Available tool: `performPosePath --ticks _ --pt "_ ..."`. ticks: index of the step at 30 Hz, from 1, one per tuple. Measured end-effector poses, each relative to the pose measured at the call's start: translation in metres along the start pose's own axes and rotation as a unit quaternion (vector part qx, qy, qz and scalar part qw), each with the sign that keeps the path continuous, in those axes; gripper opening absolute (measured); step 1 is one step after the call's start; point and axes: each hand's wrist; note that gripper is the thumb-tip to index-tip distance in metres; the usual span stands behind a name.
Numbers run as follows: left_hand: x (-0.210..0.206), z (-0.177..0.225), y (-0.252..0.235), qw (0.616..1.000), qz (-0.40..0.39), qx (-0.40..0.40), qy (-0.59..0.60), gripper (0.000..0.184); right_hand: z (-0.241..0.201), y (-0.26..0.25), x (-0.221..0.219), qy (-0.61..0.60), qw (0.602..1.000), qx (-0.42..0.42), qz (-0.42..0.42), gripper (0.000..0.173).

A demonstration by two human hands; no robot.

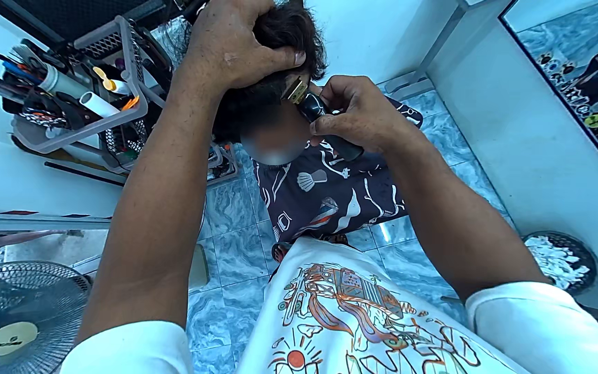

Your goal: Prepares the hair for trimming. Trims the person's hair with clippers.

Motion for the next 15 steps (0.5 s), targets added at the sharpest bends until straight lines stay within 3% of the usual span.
performPosePath --ticks 15 --pt "-0.0003 -0.0006 -0.0013 1.000 0.000 -0.001 0.006 0.073 0.0014 -0.0002 0.0001 0.009 1.000 0.007 -0.002 0.028"
Point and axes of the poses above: each hand's wrist, its own y-axis away from the middle knuckle, its own x-axis out of the back of the hand, z = x × y, and after that the axes turned 14 degrees about y, right-handed
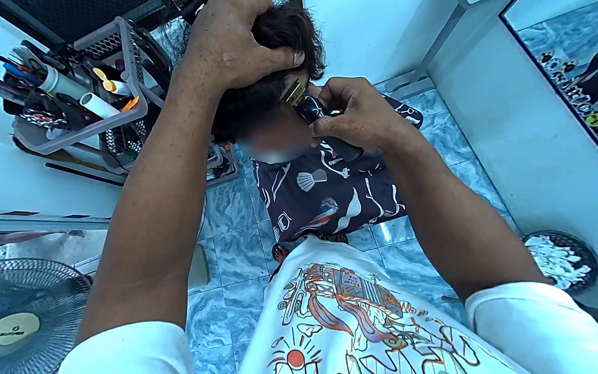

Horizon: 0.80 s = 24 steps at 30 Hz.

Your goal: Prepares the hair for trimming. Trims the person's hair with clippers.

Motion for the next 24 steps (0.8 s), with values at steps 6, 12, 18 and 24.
performPosePath --ticks 6,12,18,24 --pt "0.0005 0.0010 0.0006 1.000 -0.004 0.002 0.000 0.073 -0.0016 -0.0006 -0.0005 0.012 1.000 -0.004 0.000 0.030" --pt "0.0007 0.0002 0.0015 1.000 -0.001 -0.006 -0.002 0.072 -0.0012 0.0009 -0.0010 -0.001 1.000 0.002 0.004 0.029" --pt "0.0004 -0.0007 0.0013 1.000 0.002 -0.013 -0.004 0.073 -0.0001 -0.0003 0.0001 0.019 1.000 -0.001 -0.005 0.031" --pt "0.0011 0.0009 0.0012 1.000 -0.008 -0.006 -0.006 0.072 -0.0029 -0.0014 -0.0003 0.010 1.000 -0.003 -0.007 0.028"
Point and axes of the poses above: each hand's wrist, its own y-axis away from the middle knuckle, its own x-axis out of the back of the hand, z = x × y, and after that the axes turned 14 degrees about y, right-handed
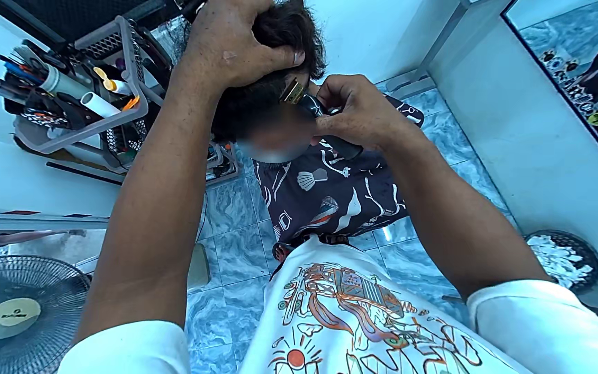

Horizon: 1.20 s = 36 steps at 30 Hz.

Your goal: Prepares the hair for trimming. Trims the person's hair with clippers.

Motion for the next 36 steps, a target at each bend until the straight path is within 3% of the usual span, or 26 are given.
performPosePath --ticks 36 --pt "-0.0008 -0.0006 0.0005 1.000 0.006 0.006 0.005 0.075 0.0042 0.0008 0.0004 -0.001 1.000 0.015 0.003 0.030"
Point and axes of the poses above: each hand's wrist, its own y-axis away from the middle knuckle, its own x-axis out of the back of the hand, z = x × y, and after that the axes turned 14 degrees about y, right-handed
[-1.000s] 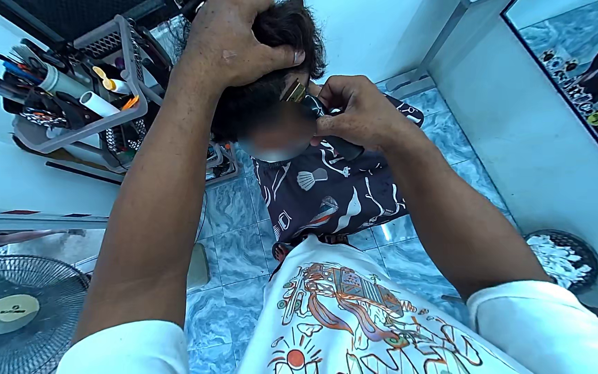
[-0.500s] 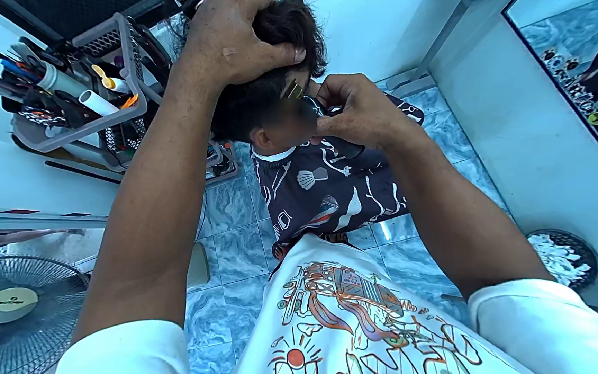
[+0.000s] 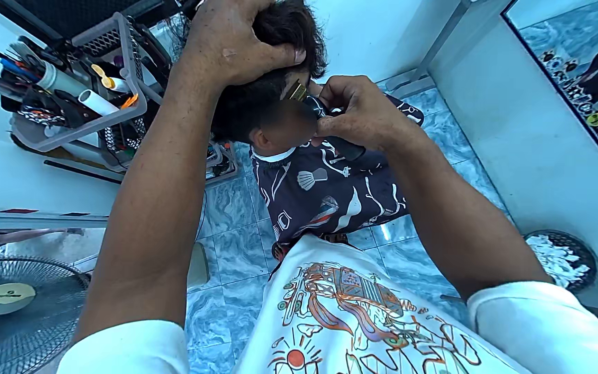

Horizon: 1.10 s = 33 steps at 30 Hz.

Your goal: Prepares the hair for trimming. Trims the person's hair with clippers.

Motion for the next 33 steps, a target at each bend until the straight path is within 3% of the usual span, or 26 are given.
performPosePath --ticks 16,24,33 --pt "0.0008 0.0042 0.0022 1.000 0.002 0.017 0.007 0.075 -0.0030 0.0002 0.0020 0.058 0.998 -0.022 -0.011 0.031" --pt "0.0005 0.0041 0.0023 1.000 0.003 0.006 0.015 0.068 -0.0041 -0.0002 0.0014 0.031 0.999 -0.007 -0.002 0.029" --pt "-0.0002 0.0032 0.0029 1.000 0.003 0.005 0.014 0.073 -0.0025 -0.0009 0.0003 0.022 1.000 -0.003 -0.003 0.030"
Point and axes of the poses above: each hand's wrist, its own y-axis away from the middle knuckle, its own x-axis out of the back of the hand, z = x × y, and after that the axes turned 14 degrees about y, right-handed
